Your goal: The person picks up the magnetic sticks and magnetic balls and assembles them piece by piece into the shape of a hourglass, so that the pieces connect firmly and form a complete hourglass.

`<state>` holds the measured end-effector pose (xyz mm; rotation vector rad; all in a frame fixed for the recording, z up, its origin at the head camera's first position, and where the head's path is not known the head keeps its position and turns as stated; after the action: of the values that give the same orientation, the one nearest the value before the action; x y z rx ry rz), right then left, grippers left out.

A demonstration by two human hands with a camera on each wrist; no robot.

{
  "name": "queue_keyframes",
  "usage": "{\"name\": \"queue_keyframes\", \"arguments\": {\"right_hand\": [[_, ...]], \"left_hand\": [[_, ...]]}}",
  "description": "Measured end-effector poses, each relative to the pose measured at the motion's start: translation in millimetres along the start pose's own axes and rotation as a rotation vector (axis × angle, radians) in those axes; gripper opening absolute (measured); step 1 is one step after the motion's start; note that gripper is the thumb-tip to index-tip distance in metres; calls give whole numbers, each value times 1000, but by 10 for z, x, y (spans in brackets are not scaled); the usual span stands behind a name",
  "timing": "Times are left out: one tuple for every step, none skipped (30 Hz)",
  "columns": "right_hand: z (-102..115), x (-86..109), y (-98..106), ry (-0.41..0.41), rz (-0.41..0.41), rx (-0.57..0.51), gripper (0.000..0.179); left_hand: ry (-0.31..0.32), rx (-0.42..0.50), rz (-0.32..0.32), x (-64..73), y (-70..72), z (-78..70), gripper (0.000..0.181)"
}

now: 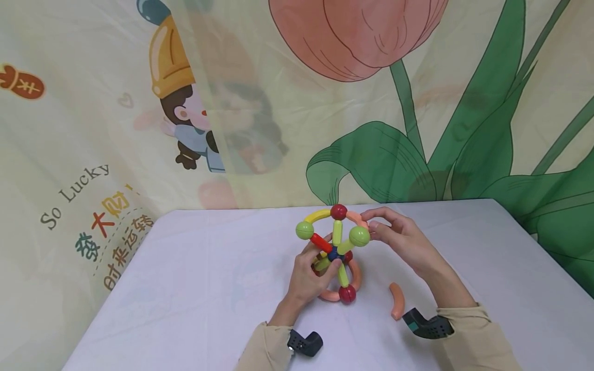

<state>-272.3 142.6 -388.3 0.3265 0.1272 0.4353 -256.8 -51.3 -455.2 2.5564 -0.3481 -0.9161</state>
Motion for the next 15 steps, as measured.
{"name": "queue_keyframes", "arguments": {"right_hand": [[1,0,2,3,2,2,32],[4,0,2,7,5,7,32],[6,1,3,10,9,12,32],[11,2,2,16,14,14,33],[14,2,2,19,18,16,33],[18,2,2,24,23,18,33],[22,3,3,29,27,21,34],[24,4,4,32,32,26,34],[25,6,9,33,34,31,35],[28,9,12,36,36,37,35],[29,11,18,42,37,46,35],[31,13,23,49,38,54,35],[33,15,29,56,39,63,34],[36,15,32,67,42,67,34],[38,15,37,79,45,69,33]], "left_hand": [[-6,-1,-5,-3,2,-2,40],[-12,-3,-11,-6,5,-5,40],[-17,-6,-17,-9,9,-6,41],[-18,-6,-22,-11,12,-6,41],[-19,-7,-27,-14,15,-6,42],[-20,-9,-35,-16,18,-4,43],[-18,-10,-43,-15,23,-1,44],[-17,-12,-52,-15,29,2,45],[-16,-13,-62,-15,34,6,46],[-16,-18,-72,-13,39,11,48],[-12,-18,-83,-10,44,17,49],[-8,-17,-92,-8,49,23,51],[-3,-19,-100,-7,53,28,51],[0,-22,-107,-7,57,31,52],[7,-22,-110,-5,58,35,53]]}}
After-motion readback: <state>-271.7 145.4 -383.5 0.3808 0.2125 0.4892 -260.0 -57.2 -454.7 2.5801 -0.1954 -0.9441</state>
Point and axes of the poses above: each hand's wrist, its own x-axis away from the middle knuckle, its own y-axis out of the back of the hand, z = x × y, the point moved 6 cm from there along -x, towards the middle knuckle, and after that the axes turned 8 degrees about z, right-handed, at the moved point
